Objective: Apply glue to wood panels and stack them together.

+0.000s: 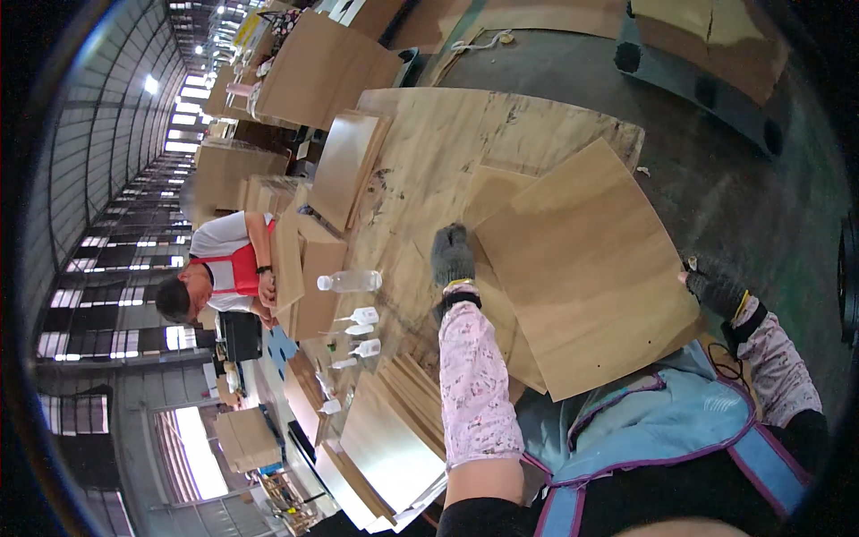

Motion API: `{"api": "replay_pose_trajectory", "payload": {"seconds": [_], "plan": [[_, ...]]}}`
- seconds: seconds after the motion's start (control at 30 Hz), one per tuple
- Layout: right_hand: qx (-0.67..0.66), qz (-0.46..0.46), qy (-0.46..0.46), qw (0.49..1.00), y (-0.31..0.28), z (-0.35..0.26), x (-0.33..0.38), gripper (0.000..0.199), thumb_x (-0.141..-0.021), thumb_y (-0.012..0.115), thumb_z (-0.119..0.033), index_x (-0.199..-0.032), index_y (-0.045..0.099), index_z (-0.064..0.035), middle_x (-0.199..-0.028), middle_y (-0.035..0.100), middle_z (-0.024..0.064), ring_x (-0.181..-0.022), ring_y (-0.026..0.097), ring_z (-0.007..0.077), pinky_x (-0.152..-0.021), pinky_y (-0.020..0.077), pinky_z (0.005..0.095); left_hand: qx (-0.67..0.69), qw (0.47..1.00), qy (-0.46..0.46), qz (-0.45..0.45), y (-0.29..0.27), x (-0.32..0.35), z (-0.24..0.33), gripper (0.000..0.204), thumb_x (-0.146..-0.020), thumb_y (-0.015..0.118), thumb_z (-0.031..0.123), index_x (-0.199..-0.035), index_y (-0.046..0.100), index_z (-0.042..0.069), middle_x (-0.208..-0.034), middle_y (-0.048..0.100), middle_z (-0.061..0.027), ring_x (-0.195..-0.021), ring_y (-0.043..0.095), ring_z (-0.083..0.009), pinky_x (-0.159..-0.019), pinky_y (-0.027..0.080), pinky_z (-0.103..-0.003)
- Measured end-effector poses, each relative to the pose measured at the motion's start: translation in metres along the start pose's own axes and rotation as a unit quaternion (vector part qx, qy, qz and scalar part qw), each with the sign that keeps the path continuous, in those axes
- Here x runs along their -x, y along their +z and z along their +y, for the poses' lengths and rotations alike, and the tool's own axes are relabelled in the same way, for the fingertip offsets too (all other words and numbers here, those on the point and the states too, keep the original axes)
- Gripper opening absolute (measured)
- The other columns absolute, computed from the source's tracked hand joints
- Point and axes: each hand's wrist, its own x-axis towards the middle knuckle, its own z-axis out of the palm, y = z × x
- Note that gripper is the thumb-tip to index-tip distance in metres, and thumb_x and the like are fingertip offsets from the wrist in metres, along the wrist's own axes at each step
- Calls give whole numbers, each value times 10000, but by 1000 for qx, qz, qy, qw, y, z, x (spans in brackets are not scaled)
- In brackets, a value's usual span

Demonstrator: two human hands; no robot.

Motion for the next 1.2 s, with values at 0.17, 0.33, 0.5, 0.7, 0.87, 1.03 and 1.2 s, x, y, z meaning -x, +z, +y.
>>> {"api": "replay_pose_trajectory", "payload": {"seconds": [0.17,0.33,0.5,0.7,0.87,1.03,1.2], "plan": [[-104,-17,31,994,16,12,-7,109,-869,588,-140,-922,586,-45,-746,554,55,-696,509,147,-627,425,319,-34,996,33,70,0,12,10,298,-903,523,318,-945,613,37,-898,624,-191,-851,588,-375,-746,464,-446],[-113,-3,-63,992,22,-11,2,88,-858,590,-118,-875,563,-36,-742,565,114,-680,552,207,-613,432,348,-109,983,135,52,13,4,24,243,-879,512,224,-1031,613,63,-953,615,-190,-892,576,-377,-755,469,-445],[-27,-108,25,993,13,-9,28,171,-867,576,-186,-804,519,-37,-710,534,151,-676,563,283,-605,430,371,-255,950,169,-51,50,-10,39,204,-844,495,192,-984,601,89,-889,606,-168,-847,573,-355,-743,464,-444],[-150,-190,84,967,1,-13,48,255,-929,497,-254,-1062,587,-57,-845,607,107,-722,565,174,-667,463,324,-151,931,320,-91,113,-5,193,154,-804,512,126,-934,591,99,-918,597,-149,-901,568,-333,-772,459,-436],[-138,-193,57,970,11,2,42,328,-953,462,-299,-1091,588,-28,-810,574,99,-730,550,160,-672,451,318,-130,912,369,-124,122,-4,207,194,-794,521,112,-979,583,115,-939,592,-144,-903,567,-344,-761,463,-446],[7,-133,-33,991,19,31,54,378,-950,471,-333,-1065,602,2,-757,574,63,-653,495,136,-631,426,290,-168,861,463,-127,97,35,206,222,-780,552,119,-1000,581,135,-889,578,-122,-825,563,-340,-702,455,-447],[-122,-80,5,989,24,110,47,385,-953,451,-356,-1115,555,-23,-877,615,101,-782,603,175,-677,489,320,4,823,532,-200,74,164,207,324,-798,540,177,-1120,573,175,-915,566,-79,-834,566,-275,-670,467,-411]]}}
